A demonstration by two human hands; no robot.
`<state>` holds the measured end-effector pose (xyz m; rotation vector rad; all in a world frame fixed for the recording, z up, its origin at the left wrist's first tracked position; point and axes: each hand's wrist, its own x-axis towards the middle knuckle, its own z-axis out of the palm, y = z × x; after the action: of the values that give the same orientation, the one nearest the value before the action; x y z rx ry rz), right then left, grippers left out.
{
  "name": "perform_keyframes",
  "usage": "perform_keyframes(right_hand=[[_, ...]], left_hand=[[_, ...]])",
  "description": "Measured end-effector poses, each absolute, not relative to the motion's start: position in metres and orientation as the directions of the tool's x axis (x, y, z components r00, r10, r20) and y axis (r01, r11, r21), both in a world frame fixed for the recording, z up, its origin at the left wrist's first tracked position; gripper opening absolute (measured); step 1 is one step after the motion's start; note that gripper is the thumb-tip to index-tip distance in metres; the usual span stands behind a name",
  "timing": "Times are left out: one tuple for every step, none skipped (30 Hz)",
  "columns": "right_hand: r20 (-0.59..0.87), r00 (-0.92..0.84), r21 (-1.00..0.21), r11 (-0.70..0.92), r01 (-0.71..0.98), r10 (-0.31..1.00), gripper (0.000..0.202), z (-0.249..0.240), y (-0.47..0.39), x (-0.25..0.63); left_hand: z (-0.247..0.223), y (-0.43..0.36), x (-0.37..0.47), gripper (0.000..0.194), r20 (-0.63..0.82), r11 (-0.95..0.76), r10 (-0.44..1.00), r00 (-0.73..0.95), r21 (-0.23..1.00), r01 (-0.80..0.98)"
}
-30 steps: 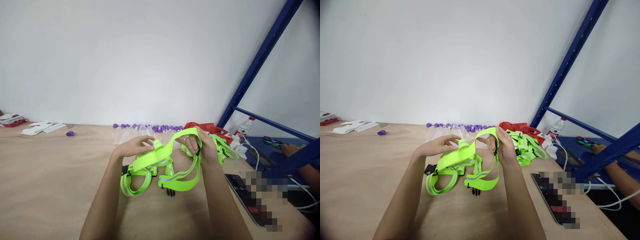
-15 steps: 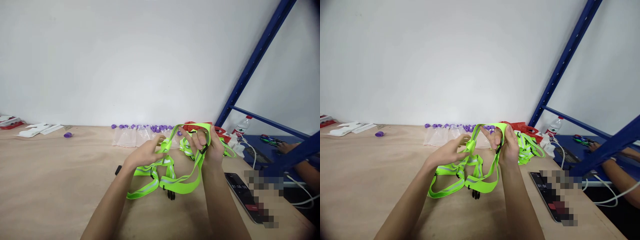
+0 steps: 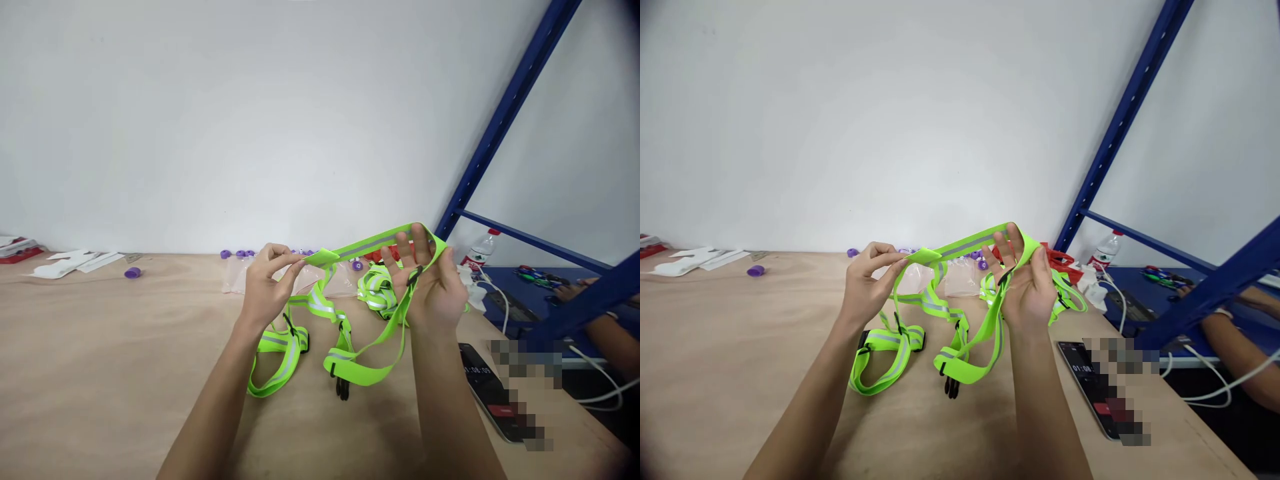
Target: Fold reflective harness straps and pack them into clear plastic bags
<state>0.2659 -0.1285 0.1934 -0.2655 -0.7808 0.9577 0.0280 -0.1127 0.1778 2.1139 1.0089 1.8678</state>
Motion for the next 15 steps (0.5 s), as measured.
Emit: perform_keyframes(right_hand=[[0.489,0.325,-0.536,0.573,-0.62,0.809,0.013,0.194,-0.131,0.264],[0.504,0.316,-0.544,0.579,-0.607,0.804,0.012,0.196,-0.134,0.263],[0.521,0.307,-0.552,0.588,-0.591,0.797,0.015,0.197,-0.137,0.261],[0.537,0.294,-0.56,0.595,-0.576,0.79,0.019,0.198,-0.14,0.26],[0.551,0.277,-0.572,0.598,-0.561,0.787,0.024,0.2,-0.143,0.259],[0.562,0.257,-0.584,0.597,-0.55,0.786,0.028,0.201,-0.145,0.258],[0.568,0.238,-0.597,0.594,-0.539,0.788,0.033,0.202,-0.147,0.258],[0.569,0.22,-0.612,0.587,-0.53,0.792,0.037,0.203,-0.149,0.259],[0.565,0.204,-0.629,0.577,-0.521,0.8,0.04,0.203,-0.15,0.259],[0.558,0.192,-0.645,0.567,-0.512,0.808,0.042,0.203,-0.151,0.26],[0.549,0.184,-0.66,0.557,-0.504,0.816,0.043,0.202,-0.151,0.261],[0.538,0.18,-0.672,0.547,-0.499,0.824,0.043,0.202,-0.151,0.261],[0.525,0.177,-0.683,0.536,-0.496,0.832,0.041,0.201,-0.15,0.262],[0.514,0.18,-0.69,0.529,-0.495,0.839,0.039,0.2,-0.15,0.262],[0.505,0.188,-0.693,0.525,-0.495,0.843,0.037,0.199,-0.149,0.263]], left_hand=[[0.18,-0.115,0.029,0.014,0.854,-0.773,0.52,-0.016,0.479,0.416],[0.181,-0.117,0.03,0.015,0.877,-0.778,0.48,-0.033,0.443,0.445],[0.183,-0.12,0.031,0.014,0.894,-0.782,0.445,-0.049,0.415,0.466],[0.185,-0.122,0.032,0.014,0.901,-0.78,0.43,-0.064,0.406,0.475],[0.187,-0.125,0.032,0.012,0.893,-0.775,0.444,-0.073,0.424,0.468],[0.188,-0.127,0.031,0.011,0.867,-0.765,0.492,-0.077,0.472,0.438],[0.19,-0.128,0.03,0.011,0.822,-0.746,0.564,-0.078,0.548,0.38],[0.191,-0.129,0.028,0.013,0.756,-0.711,0.651,-0.068,0.639,0.293],[0.192,-0.129,0.025,0.016,0.67,-0.655,0.741,-0.036,0.734,0.181],[0.193,-0.129,0.022,0.02,0.577,-0.577,0.817,0.016,0.815,0.055],[0.194,-0.128,0.019,0.023,0.492,-0.488,0.867,0.082,0.87,-0.07],[0.196,-0.127,0.015,0.025,0.419,-0.391,0.895,0.154,0.902,-0.182],[0.197,-0.127,0.012,0.027,0.361,-0.298,0.906,0.222,0.915,-0.274],[0.199,-0.127,0.009,0.027,0.32,-0.217,0.907,0.274,0.912,-0.348],[0.201,-0.128,0.006,0.026,0.296,-0.154,0.905,0.306,0.898,-0.411]])
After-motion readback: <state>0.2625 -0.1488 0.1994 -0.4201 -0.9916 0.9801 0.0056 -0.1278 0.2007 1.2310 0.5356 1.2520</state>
